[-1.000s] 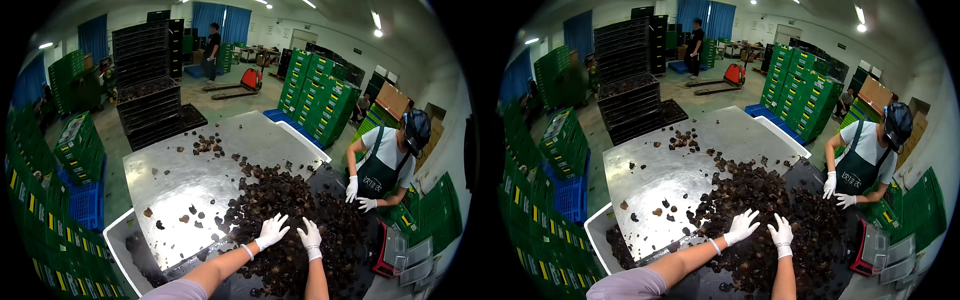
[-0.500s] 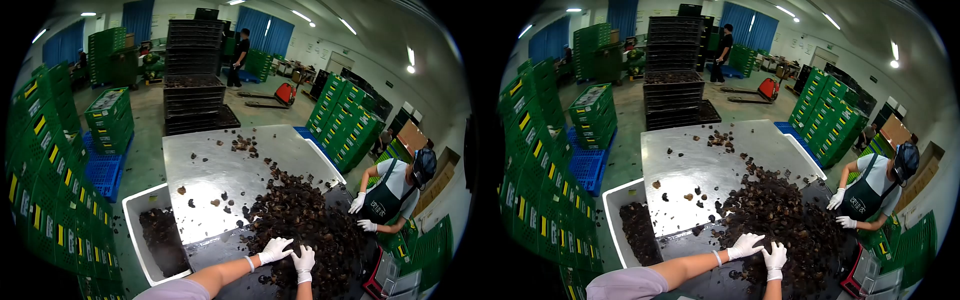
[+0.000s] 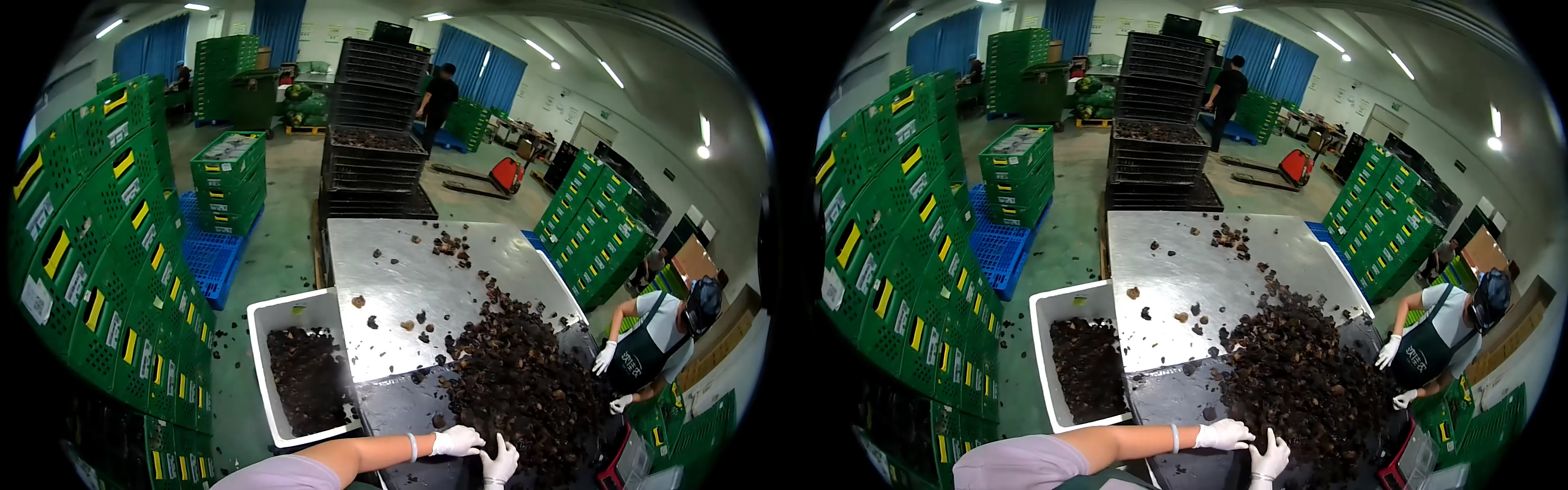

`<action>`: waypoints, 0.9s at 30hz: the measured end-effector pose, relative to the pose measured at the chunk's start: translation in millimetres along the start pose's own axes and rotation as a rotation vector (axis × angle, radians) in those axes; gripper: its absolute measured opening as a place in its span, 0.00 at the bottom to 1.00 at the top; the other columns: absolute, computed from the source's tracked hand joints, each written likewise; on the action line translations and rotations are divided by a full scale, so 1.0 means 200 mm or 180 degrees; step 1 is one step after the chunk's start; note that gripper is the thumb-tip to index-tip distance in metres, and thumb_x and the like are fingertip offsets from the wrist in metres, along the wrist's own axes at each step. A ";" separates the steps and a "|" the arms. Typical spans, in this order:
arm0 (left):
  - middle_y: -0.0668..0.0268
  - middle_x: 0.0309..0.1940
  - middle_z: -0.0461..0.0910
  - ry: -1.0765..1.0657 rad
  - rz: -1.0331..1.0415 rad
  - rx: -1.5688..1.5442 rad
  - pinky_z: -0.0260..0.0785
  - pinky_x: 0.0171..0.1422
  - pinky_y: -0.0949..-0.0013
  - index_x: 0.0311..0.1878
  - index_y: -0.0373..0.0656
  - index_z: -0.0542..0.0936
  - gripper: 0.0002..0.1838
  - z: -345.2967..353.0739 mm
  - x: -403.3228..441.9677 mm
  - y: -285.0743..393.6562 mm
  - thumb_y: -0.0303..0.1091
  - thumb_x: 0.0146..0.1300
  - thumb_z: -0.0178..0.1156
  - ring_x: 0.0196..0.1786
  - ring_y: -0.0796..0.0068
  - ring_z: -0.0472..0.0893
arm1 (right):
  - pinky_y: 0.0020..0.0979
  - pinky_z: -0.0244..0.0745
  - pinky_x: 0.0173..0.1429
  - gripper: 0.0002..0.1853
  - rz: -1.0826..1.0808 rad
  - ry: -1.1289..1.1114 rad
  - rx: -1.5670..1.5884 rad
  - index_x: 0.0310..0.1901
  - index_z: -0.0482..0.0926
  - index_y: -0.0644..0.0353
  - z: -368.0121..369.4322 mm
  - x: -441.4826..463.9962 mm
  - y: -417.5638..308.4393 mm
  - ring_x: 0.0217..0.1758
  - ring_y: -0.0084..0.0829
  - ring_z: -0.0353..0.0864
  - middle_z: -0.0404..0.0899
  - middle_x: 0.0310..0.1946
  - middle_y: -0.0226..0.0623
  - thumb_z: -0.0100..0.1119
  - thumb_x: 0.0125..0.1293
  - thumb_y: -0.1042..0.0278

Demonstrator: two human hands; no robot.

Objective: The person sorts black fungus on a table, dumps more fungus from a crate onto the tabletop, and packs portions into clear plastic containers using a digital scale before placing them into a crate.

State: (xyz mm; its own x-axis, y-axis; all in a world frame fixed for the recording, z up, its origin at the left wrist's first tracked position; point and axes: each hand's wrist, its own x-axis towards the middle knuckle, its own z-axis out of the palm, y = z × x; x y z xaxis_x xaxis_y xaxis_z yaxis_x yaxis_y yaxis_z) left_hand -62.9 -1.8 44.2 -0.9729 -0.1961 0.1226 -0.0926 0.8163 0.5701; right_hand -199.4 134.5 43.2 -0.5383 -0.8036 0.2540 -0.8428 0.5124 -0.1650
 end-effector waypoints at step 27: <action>0.55 0.39 0.84 0.3894 -0.4108 -0.1194 0.75 0.45 0.68 0.46 0.40 0.81 0.10 -0.75 -3.72 -0.96 0.30 0.64 0.59 0.39 0.61 0.84 | 0.38 0.76 0.47 0.13 -0.3076 -0.2028 0.1287 0.42 0.83 0.49 0.89 -0.18 -3.00 0.44 0.39 0.81 0.82 0.38 0.34 0.57 0.63 0.53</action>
State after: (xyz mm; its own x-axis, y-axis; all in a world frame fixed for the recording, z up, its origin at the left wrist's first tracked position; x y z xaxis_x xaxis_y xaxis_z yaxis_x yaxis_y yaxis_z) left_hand 710.6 -93.3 -35.2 0.3653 -0.9214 -0.1324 -0.3631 -0.2720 0.8912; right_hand 326.4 -197.8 -35.9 0.5009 -0.8636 -0.0568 -0.7723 -0.4164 -0.4797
